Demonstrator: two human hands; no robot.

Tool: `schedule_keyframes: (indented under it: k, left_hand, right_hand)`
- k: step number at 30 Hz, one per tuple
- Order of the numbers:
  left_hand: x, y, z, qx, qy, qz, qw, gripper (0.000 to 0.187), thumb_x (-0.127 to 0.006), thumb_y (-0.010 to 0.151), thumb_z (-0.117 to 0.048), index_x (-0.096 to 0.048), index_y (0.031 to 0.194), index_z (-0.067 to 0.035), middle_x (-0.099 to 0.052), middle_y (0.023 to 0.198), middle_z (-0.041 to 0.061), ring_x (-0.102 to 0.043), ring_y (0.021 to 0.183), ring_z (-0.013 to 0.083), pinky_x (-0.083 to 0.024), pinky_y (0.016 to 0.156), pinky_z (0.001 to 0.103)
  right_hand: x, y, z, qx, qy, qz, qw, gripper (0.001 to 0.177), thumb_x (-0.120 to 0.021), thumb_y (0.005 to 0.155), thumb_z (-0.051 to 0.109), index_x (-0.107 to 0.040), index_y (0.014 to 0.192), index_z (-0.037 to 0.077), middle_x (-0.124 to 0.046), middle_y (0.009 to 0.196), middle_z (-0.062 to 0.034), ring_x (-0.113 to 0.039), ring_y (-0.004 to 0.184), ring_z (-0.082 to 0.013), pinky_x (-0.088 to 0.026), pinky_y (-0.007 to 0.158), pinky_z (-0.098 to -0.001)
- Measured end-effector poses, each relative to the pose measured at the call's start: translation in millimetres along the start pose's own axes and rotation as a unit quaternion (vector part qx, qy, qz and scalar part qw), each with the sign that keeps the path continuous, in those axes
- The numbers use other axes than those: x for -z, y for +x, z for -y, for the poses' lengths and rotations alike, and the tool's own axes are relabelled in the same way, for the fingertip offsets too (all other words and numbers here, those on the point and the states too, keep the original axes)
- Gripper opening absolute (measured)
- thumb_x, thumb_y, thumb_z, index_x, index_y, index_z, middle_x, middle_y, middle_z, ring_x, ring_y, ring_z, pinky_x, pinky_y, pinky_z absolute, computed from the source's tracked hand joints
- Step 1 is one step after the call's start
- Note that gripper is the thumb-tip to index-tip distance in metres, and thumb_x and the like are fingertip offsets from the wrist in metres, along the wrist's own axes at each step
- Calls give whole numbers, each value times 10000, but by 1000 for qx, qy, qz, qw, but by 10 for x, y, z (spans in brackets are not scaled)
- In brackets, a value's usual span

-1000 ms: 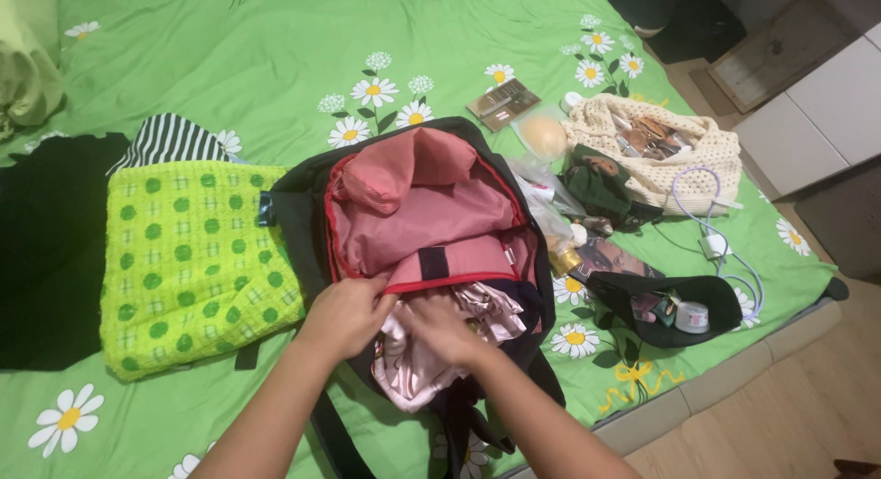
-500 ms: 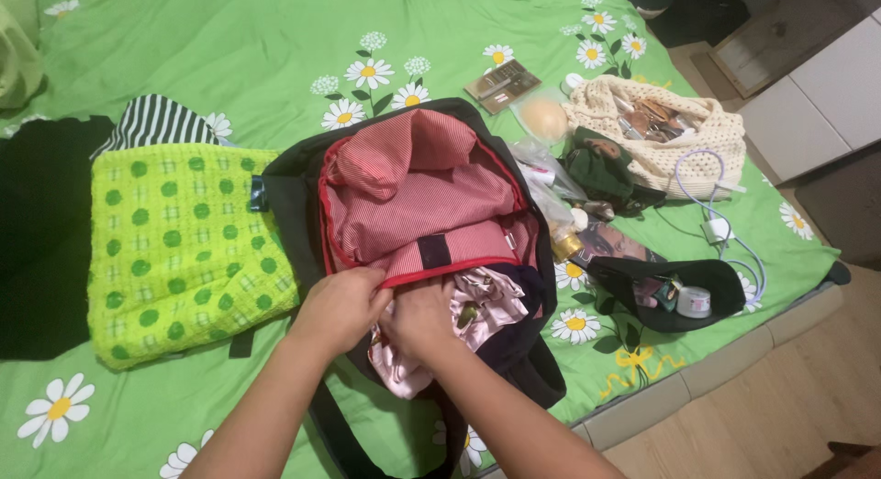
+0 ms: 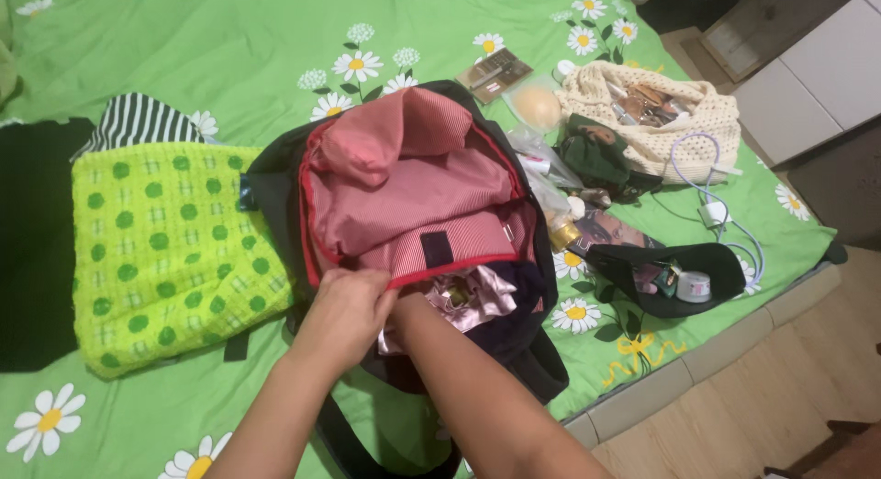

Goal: The person folds several pieces of clothing and places them into a black backpack on a bed. Items include a pink floral top, a green polka-dotted cloth, a striped shirt, and a black garment. The person arranges the items inside the bag and adjusts them.

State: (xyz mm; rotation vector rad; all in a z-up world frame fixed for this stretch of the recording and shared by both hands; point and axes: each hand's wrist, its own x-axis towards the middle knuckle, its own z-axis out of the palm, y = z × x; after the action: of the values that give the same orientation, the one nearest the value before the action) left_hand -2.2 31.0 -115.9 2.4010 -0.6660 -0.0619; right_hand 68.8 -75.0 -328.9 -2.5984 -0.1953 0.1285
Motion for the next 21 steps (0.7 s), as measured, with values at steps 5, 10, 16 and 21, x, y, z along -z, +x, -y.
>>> schedule_keyframes:
  k: [5,10,16,21]
  left_hand:
    - [52,-23,-64,-28,-5,36,999,169,-636,871,-188,-679,812,-36,-702,816,198,-651,851,421,-439,919,507]
    - [124,-31,37,30,70,68,995,192,-637,914,-258,-683,857,-81,-721,860,168,-676,879,374,-463,918,510]
    - [23,13,-130,62,129,-18,990,389,-771,741,-243,-604,1048,-73,-656,944,140,-668,921,336,-516,791,497]
    - [-232,348,-292,-31,135,-77,987,421,-817,703,-168,-556,1027,-100,-606,967,112,-644,941,320,-532,781,436]
  right_hand:
    - [-6,315,3,-29,26,23,999,434,-602,901,362,-660,1262,129,-590,1352,-177,-484,1336,-385,-279,1143,-571]
    - [307,270,284,-52,49,62,996,426,-619,893,340,-659,1258,124,-602,1336,-177,-504,1318,-380,-312,1135,-552]
    - [1099,-778,406,-113,42,93,988,418,-639,884,314,-657,1253,118,-616,1316,-177,-529,1297,-375,-352,1125,-528]
    - [1533,-1433,18,-6,-135,-258,957,474,-692,865,235,-590,1259,-9,-528,1329,-260,-459,1292,-501,-316,1120,-603]
